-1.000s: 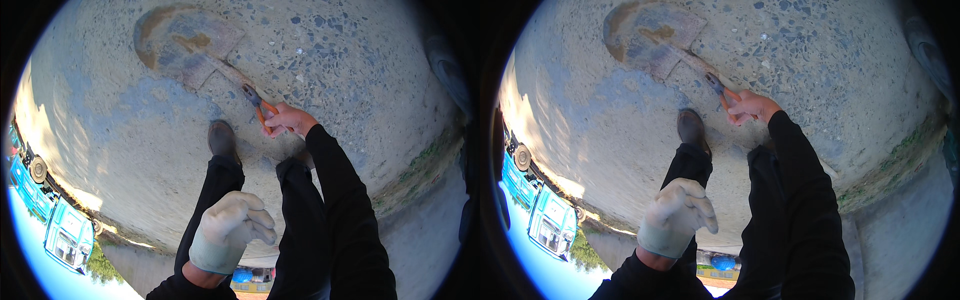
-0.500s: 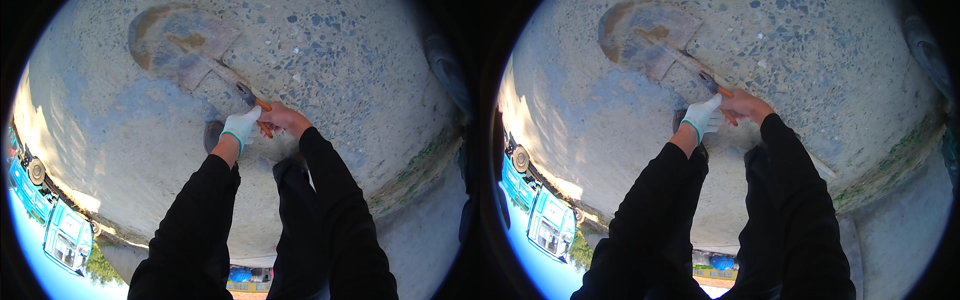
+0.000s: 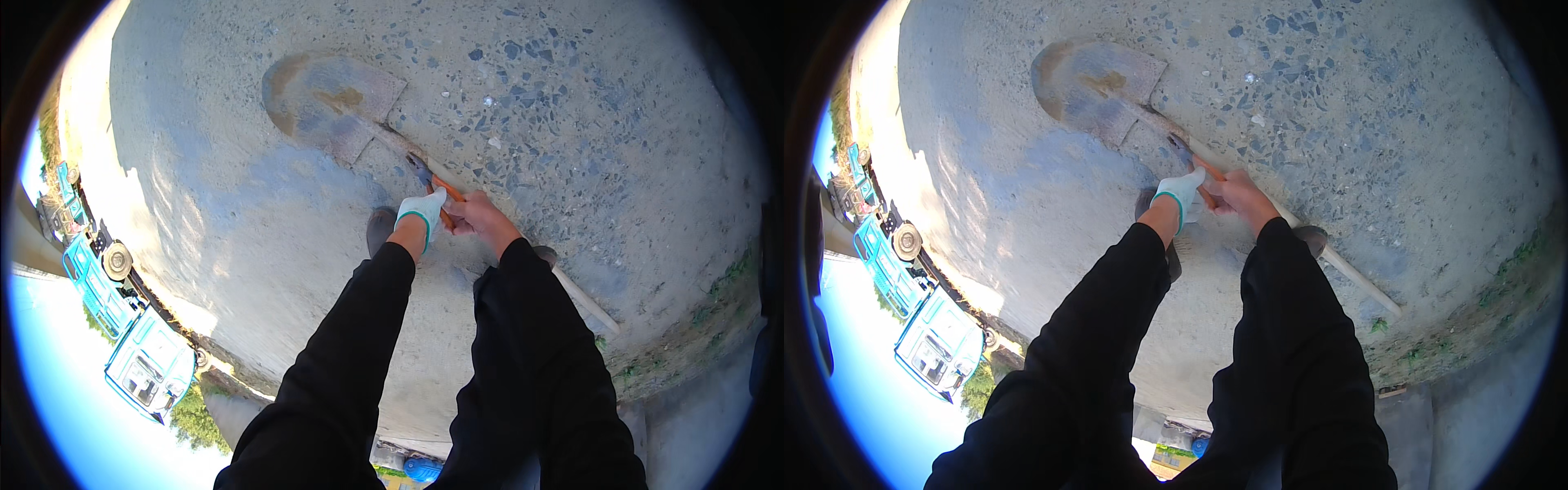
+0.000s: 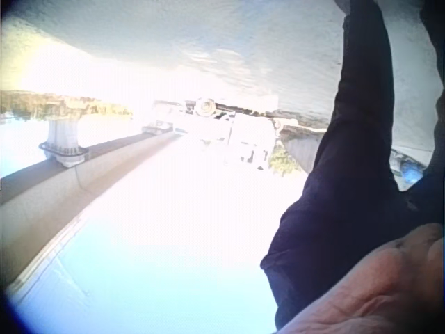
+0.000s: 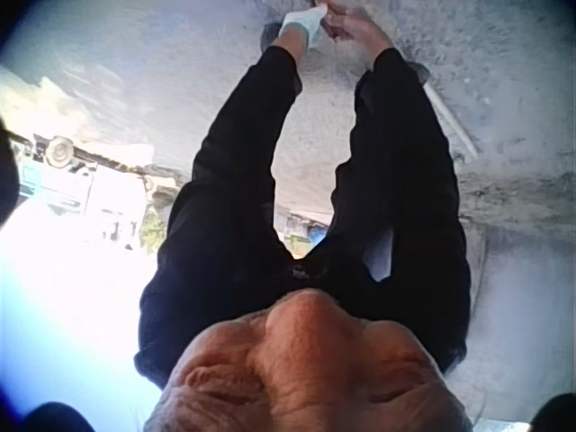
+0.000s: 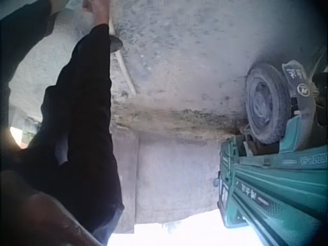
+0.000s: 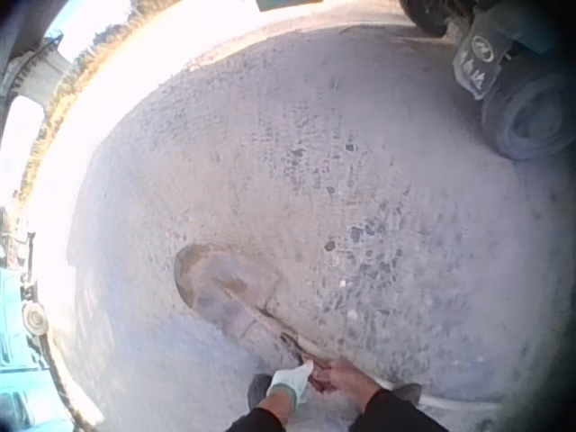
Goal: The person uses pliers to scrape and clean the metal blade of a shovel, repeatedly rotating the tool to access different areas. The person holds the shovel with one hand while manipulating the pliers with the other, focusing on removing debris from the blade surface.
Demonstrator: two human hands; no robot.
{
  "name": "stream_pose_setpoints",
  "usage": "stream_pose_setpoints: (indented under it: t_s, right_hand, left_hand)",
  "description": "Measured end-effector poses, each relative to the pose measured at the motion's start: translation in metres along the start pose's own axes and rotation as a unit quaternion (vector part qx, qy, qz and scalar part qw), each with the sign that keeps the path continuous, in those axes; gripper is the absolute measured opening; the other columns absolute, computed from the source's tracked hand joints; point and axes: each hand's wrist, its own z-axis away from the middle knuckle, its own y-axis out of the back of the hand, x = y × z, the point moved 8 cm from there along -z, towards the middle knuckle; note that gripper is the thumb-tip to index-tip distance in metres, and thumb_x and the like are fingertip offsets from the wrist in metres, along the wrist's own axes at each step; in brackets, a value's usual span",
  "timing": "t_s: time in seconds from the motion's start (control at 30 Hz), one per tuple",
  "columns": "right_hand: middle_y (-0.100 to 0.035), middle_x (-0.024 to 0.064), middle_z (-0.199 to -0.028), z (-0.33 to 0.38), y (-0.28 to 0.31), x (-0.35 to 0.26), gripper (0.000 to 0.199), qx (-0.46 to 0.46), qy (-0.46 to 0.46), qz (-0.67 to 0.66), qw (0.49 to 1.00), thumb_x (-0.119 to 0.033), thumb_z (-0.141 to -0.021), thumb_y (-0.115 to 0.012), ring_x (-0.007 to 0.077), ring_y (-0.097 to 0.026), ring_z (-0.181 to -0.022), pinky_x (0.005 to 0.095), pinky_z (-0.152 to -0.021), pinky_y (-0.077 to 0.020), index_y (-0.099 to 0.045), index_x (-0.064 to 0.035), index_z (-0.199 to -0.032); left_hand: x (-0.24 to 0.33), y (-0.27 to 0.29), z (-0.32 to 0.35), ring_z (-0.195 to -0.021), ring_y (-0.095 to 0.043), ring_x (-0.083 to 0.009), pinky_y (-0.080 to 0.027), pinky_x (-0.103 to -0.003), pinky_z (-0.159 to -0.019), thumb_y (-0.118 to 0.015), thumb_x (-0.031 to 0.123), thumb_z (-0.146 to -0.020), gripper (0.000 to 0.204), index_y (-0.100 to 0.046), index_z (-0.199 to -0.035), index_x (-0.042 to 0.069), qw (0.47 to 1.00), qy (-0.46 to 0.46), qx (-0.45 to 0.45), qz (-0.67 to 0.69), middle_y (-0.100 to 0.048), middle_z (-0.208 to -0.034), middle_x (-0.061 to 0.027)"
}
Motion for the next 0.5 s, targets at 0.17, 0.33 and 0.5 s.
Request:
stream_pose_setpoints:
  t_s: [0.17,0.33,0.5]
  right_hand:
    - [-0.069,0.0069,-0.074,-0.002,0.007,-0.002,0.028,-0.006,0.02,-0.012,1.0,-0.028,-0.099,-0.072,0.0136,-0.063,-0.06,0.0276,-0.053,-0.0411,-0.071,-0.002,-0.089]
    - [-0.064,0.0048,-0.066,-0.009,0.001,-0.003,0.035,-0.049,0.023,-0.027,0.998,-0.026,-0.101,-0.07,0.0125,-0.055,-0.054,0.0304,-0.051,-0.0352,-0.069,-0.0025,-0.076]
    - [-0.063,0.0028,-0.063,-0.017,0.003,-0.005,0.037,-0.013,0.049,0.029,0.998,-0.025,-0.101,-0.07,0.0136,-0.055,-0.055,0.0324,-0.053,-0.0381,-0.068,-0.0017,-0.072]
  left_hand:
    - [0.015,-0.002,0.0,-0.092,-0.072,-0.0289,-0.058,-0.048,-0.078,-0.08,0.056,-0.089,0.064,-0.073,-0.115,-0.002,0.996,-0.023,0.057,-0.071,-0.073,-0.106,-0.0145]
    - [0.028,-0.014,-0.005,-0.082,-0.074,-0.0304,-0.06,-0.046,-0.076,-0.078,0.05,-0.091,0.059,-0.073,-0.104,-0.008,0.994,-0.011,0.018,-0.104,-0.075,-0.092,-0.0194]
    - [0.027,-0.021,-0.014,-0.069,-0.074,-0.0351,-0.06,-0.045,-0.066,-0.076,0.041,-0.095,0.053,-0.069,-0.103,-0.011,0.993,-0.037,-0.071,0.081,-0.073,-0.082,-0.0251]
